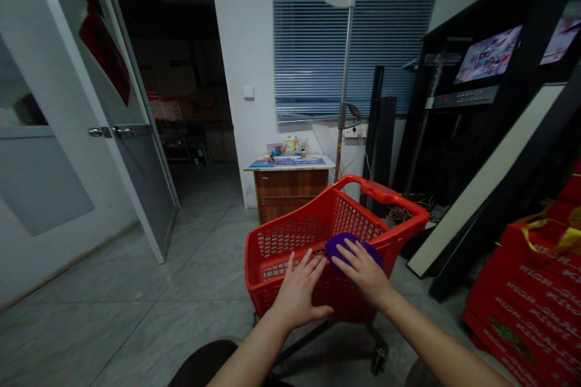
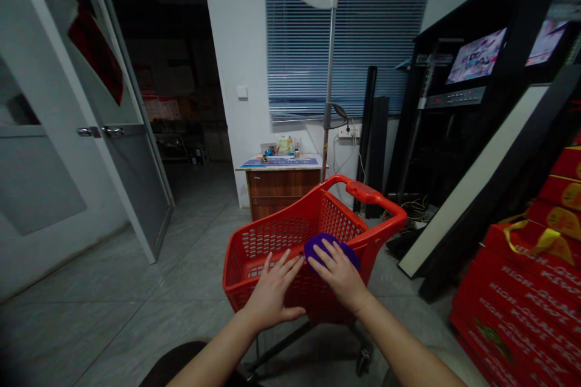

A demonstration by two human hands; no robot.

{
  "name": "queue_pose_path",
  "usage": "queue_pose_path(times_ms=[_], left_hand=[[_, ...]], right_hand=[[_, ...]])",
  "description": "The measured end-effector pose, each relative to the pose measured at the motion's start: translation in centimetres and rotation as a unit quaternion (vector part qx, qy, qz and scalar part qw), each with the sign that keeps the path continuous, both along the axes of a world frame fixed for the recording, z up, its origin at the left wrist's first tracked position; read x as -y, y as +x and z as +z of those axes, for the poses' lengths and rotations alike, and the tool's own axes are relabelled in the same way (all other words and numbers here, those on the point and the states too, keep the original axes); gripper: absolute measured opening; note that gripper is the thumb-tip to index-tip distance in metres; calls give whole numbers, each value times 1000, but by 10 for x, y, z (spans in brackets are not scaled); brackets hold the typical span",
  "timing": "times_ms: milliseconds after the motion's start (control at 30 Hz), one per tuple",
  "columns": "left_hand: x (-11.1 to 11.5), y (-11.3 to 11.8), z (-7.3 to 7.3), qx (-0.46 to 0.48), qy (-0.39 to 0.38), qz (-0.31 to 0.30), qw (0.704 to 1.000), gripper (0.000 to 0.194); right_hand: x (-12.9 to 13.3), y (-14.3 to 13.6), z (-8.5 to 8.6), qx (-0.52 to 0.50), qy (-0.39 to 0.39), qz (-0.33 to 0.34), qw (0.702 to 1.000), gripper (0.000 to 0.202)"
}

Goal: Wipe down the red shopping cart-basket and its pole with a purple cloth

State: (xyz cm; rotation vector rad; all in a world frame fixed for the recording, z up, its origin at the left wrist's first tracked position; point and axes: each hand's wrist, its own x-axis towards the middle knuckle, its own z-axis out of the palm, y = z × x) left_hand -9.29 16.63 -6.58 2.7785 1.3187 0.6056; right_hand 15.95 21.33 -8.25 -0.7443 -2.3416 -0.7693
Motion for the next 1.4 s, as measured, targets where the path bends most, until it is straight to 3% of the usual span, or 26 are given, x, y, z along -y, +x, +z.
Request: queue_pose_path(times_ms=[133, 333, 433, 567, 767, 867, 1033, 1233, 1300, 1400], left_hand=[[0, 4, 3, -13, -2, 9, 1000, 107], [1, 8, 7, -18, -18, 12, 1000, 106], [0, 10, 6, -11, -27, 9, 1000, 105], [-3, 12, 1, 7, -14, -2, 1000, 106], [-6, 13, -6, 13, -6, 2, 1000, 105], [-8, 12, -8, 9, -4, 3, 1000, 106], [-5, 3, 0, -23, 1, 19, 1000, 101], [14, -46, -1, -70, 17, 97, 993, 96], [18, -59, -6, -61, 16, 120, 991, 92], [20, -63, -11, -43, 1, 105, 994, 93]], right_hand=[[-4, 30, 14, 30, 6, -5, 1000, 47], [-8, 91, 36, 28, 13, -69, 997, 49], [-7, 105, 40, 0, 3, -102, 995, 52], [-5, 92, 37, -44, -20, -121, 991, 55], [3, 13, 8, -29, -28, -42, 998, 50], [3, -9, -2, -41, -19, -42, 998, 50], [-1, 22, 14, -24, -8, -58, 998, 45], [-7, 76, 34, -6, -15, -109, 994, 56], [-10, 82, 36, -14, -19, -119, 993, 60], [-17, 78, 35, -35, -34, -123, 991, 62]])
